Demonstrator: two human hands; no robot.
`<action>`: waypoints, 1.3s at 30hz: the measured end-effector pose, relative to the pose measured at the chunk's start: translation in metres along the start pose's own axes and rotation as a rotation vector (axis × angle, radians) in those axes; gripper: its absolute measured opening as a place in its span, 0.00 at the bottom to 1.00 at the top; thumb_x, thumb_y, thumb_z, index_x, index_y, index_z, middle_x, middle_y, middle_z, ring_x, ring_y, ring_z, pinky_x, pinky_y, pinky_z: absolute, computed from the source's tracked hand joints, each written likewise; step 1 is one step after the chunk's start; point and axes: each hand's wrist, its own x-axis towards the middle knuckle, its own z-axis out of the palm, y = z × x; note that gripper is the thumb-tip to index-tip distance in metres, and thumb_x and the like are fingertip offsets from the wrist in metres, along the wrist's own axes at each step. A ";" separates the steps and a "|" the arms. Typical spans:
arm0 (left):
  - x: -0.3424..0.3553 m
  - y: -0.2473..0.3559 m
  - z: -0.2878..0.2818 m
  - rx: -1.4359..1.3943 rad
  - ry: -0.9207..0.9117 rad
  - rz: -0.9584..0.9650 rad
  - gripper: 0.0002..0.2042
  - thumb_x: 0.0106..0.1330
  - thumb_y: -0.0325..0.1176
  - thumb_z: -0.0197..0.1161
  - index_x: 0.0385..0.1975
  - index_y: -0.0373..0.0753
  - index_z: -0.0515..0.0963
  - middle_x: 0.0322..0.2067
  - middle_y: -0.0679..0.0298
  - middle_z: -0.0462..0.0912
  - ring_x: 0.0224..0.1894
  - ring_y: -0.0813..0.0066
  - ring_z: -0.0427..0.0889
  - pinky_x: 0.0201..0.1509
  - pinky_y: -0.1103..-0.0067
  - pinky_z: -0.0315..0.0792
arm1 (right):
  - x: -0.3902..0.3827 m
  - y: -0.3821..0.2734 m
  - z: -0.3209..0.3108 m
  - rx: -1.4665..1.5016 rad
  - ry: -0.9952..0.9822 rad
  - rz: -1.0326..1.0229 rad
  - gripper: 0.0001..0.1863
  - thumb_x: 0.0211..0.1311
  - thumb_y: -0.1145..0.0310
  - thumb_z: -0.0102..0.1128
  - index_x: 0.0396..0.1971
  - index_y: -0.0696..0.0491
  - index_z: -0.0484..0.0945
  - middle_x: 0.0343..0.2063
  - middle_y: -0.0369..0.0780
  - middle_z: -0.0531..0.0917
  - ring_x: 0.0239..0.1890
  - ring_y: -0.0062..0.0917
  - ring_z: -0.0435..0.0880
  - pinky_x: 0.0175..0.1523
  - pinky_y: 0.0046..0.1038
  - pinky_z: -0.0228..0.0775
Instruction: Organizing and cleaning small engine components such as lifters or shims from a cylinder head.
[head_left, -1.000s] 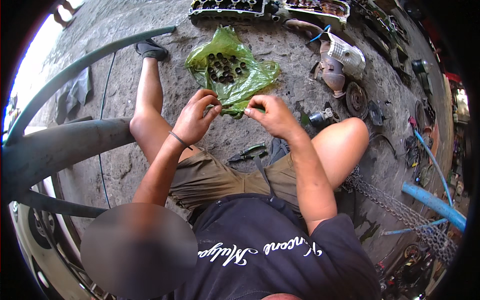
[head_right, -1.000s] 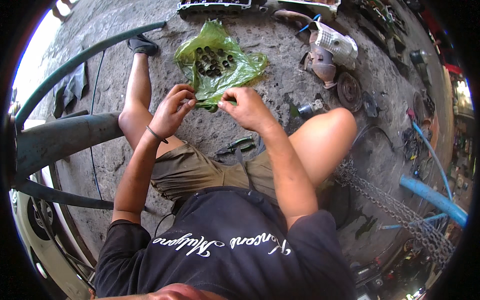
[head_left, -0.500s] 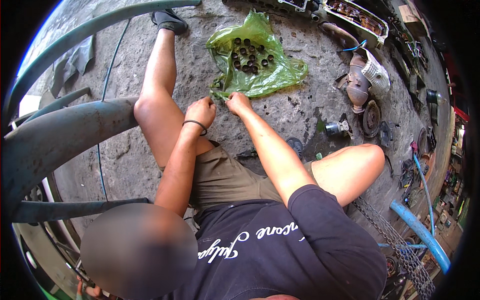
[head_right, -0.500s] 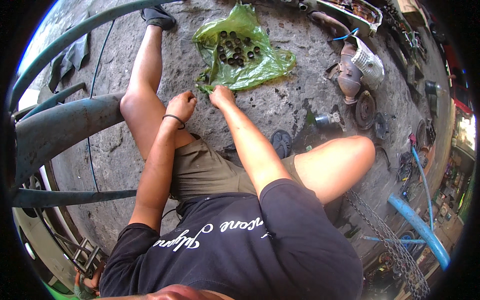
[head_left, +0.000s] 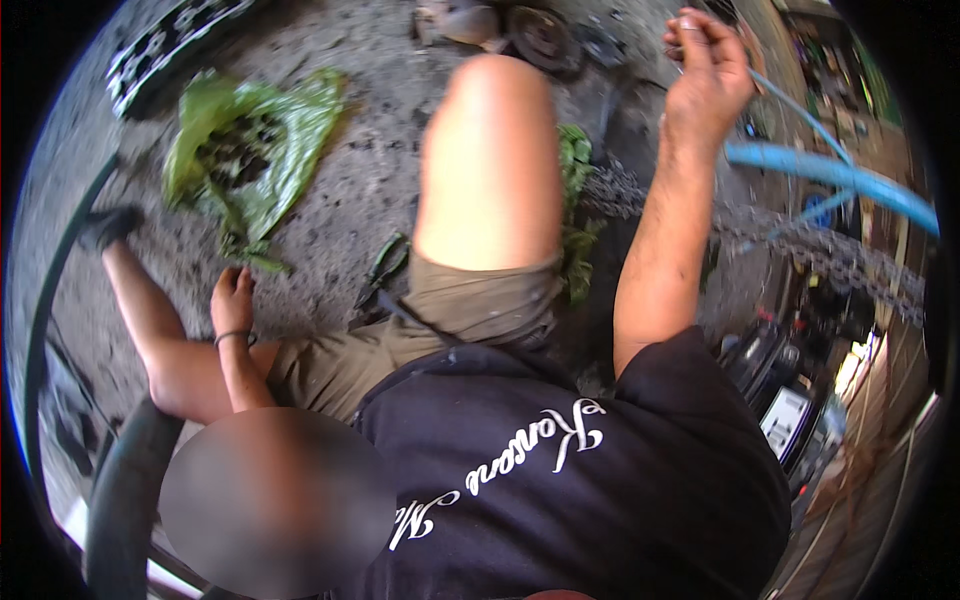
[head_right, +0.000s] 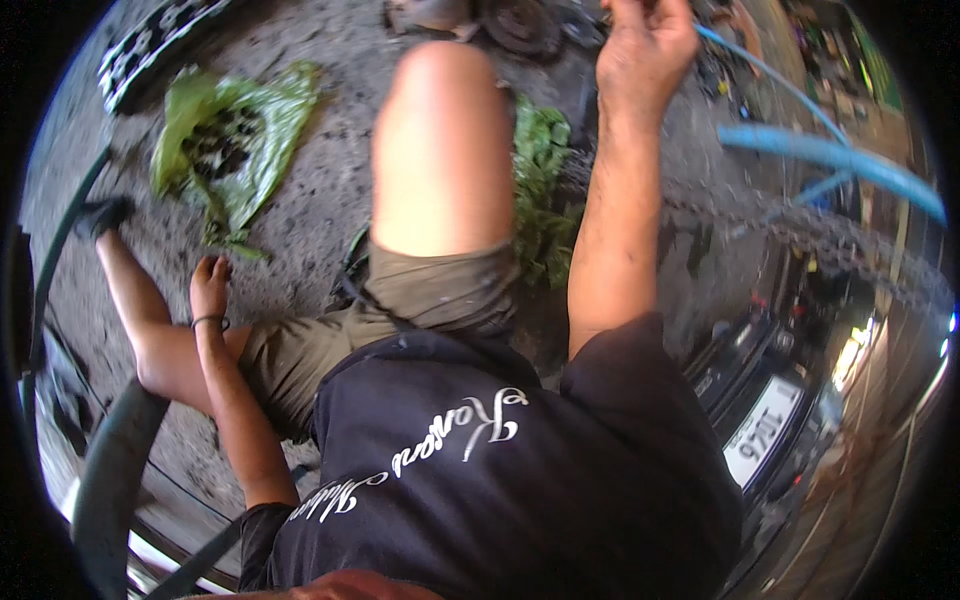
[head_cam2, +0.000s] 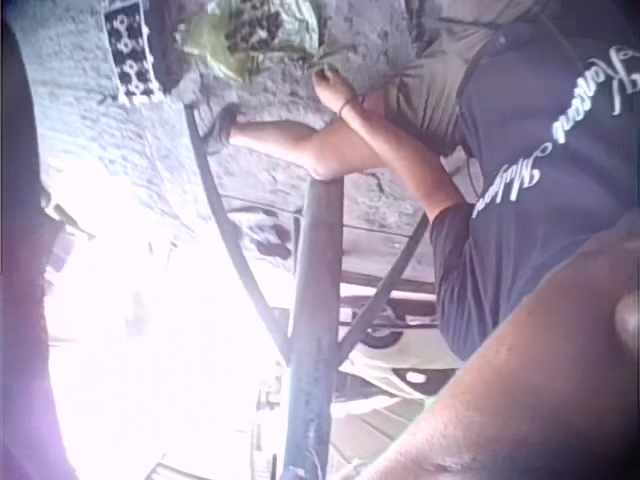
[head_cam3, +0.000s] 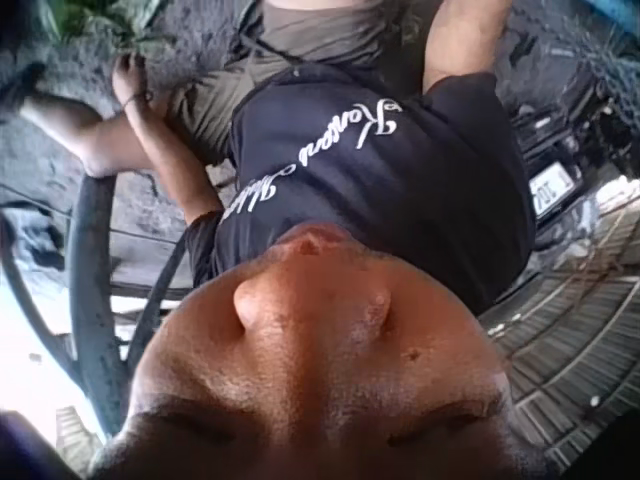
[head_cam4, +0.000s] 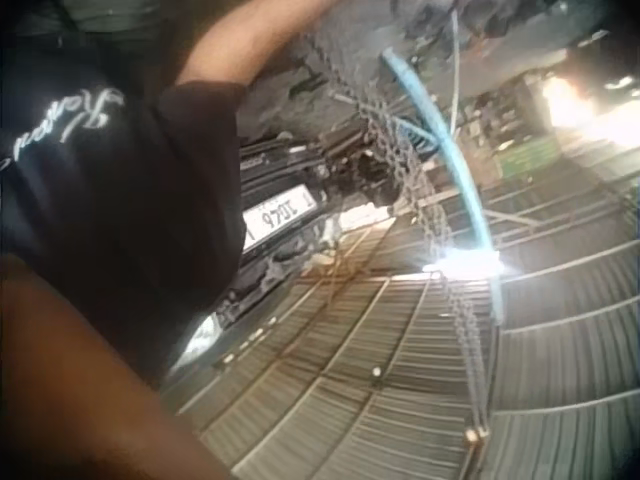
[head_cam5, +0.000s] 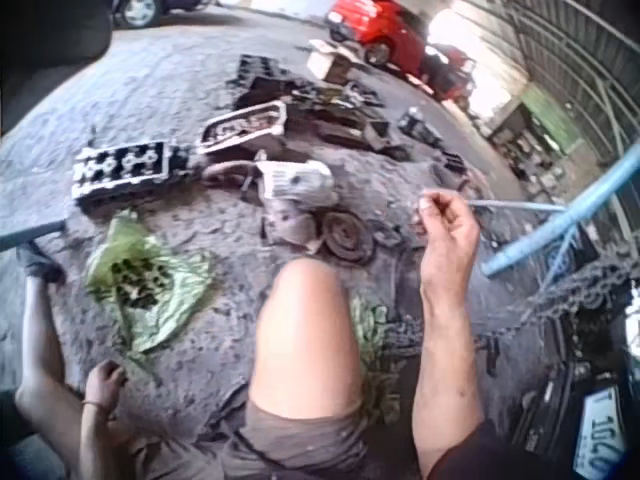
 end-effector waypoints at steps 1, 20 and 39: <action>0.003 -0.007 0.005 0.016 0.033 0.014 0.14 0.67 0.41 0.58 0.35 0.35 0.80 0.26 0.57 0.84 0.31 0.65 0.83 0.38 0.72 0.74 | -0.006 0.030 -0.029 -0.081 0.003 0.069 0.05 0.62 0.73 0.62 0.36 0.57 0.82 0.30 0.36 0.85 0.30 0.17 0.80 0.38 0.19 0.71; -0.035 0.053 0.014 0.240 -0.050 0.060 0.12 0.68 0.39 0.59 0.41 0.38 0.80 0.37 0.54 0.86 0.39 0.58 0.85 0.44 0.68 0.76 | -0.197 0.243 -0.101 -1.094 -0.402 0.759 0.10 0.55 0.65 0.65 0.36 0.52 0.84 0.40 0.48 0.83 0.42 0.44 0.83 0.50 0.40 0.75; -0.065 0.261 0.014 -1.686 -0.354 0.270 0.23 0.72 0.50 0.51 0.56 0.39 0.72 0.55 0.59 0.77 0.58 0.68 0.73 0.60 0.66 0.67 | -0.120 -0.062 0.158 0.891 -0.967 0.809 0.09 0.65 0.73 0.61 0.42 0.54 0.74 0.33 0.34 0.82 0.36 0.14 0.81 0.40 0.16 0.74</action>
